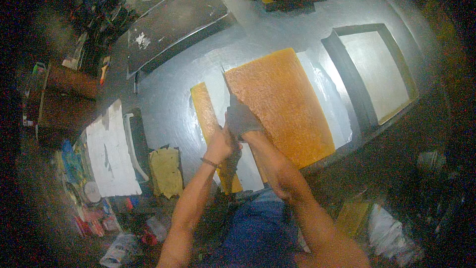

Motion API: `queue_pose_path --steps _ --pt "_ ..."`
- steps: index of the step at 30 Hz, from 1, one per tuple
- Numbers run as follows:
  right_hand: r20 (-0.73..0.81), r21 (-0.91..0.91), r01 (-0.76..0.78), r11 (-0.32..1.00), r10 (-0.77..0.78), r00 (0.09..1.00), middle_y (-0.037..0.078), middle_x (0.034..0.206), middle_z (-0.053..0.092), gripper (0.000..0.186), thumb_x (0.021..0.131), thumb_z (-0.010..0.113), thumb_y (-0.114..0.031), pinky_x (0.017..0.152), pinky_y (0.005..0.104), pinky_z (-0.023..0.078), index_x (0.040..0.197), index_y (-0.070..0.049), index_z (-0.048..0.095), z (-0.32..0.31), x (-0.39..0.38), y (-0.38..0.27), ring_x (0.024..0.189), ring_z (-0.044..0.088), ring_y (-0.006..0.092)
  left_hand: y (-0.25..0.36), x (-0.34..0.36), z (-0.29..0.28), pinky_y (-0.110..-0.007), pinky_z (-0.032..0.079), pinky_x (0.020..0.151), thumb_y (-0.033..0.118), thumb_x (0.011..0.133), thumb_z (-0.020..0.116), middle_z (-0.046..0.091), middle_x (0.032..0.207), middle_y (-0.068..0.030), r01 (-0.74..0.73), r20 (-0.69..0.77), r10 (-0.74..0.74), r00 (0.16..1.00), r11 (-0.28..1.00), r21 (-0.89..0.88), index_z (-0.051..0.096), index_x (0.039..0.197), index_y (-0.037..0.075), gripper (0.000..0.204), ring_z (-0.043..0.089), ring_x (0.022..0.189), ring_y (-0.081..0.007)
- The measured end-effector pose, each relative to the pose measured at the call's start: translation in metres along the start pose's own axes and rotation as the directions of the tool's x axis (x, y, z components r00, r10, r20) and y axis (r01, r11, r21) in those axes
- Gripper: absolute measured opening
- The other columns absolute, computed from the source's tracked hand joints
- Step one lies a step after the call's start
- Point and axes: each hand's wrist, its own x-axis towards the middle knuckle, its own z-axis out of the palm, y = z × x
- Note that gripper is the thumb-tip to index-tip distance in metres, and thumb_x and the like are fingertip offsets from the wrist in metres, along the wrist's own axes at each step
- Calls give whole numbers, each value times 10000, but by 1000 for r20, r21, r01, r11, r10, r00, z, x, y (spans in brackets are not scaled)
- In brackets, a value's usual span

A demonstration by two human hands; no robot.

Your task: The person uses a knife to cut a large rectangular sheet of orange material on a metal table. They repeatedly score and slice the sheet into smaller rectangular pieces, working methodically across the surface.

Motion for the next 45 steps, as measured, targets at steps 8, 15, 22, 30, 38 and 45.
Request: queue_pose_path --steps 8,15,22,30,38,45 --pt "-5 98 -142 985 143 990 367 947 656 492 973 523 -238 758 572 530 1376 17 400 -7 -15 -8 908 658 522 -7 4 5 -539 543 862 184 721 868 405 1252 -470 -7 9 6 1000 999 34 60 1610 107 1205 598 1000 -589" --pt "3 60 -103 993 103 995 365 893 654 385 977 512 -222 726 583 533 1281 2 438 -5 -22 -1 879 668 507 -9 7 5 -534 539 882 175 720 869 396 1277 -485 7 20 -9 1000 995 99 58 1612 116 1207 592 1057 -582" --pt "132 176 -203 963 181 975 360 844 652 383 971 493 -153 681 581 531 1308 13 417 0 -32 6 826 678 496 -7 6 4 -539 532 879 17 787 711 376 1286 -525 13 28 -14 1000 998 61 65 1612 115 1053 586 1040 -594" --pt "34 56 -150 987 148 988 353 959 662 474 969 484 -145 776 583 522 1393 41 381 15 -50 16 906 664 504 -10 11 5 -558 523 879 -43 821 558 423 1243 -485 28 28 -31 999 994 108 73 1610 113 940 594 1013 -588" --pt "37 109 -162 981 159 987 352 947 659 433 951 510 -102 783 585 517 1343 47 403 6 -80 10 916 654 511 -7 11 1 -556 527 871 -9 827 588 410 1277 -499 24 45 -34 998 978 207 67 1610 132 951 595 1024 -589" --pt "32 94 -145 985 143 989 342 926 657 440 960 524 -123 737 575 518 1354 29 403 11 -89 15 884 649 513 -10 16 -1 -551 523 895 181 756 816 436 1258 -492 46 81 -64 995 978 203 49 1606 115 1147 594 1030 -592"
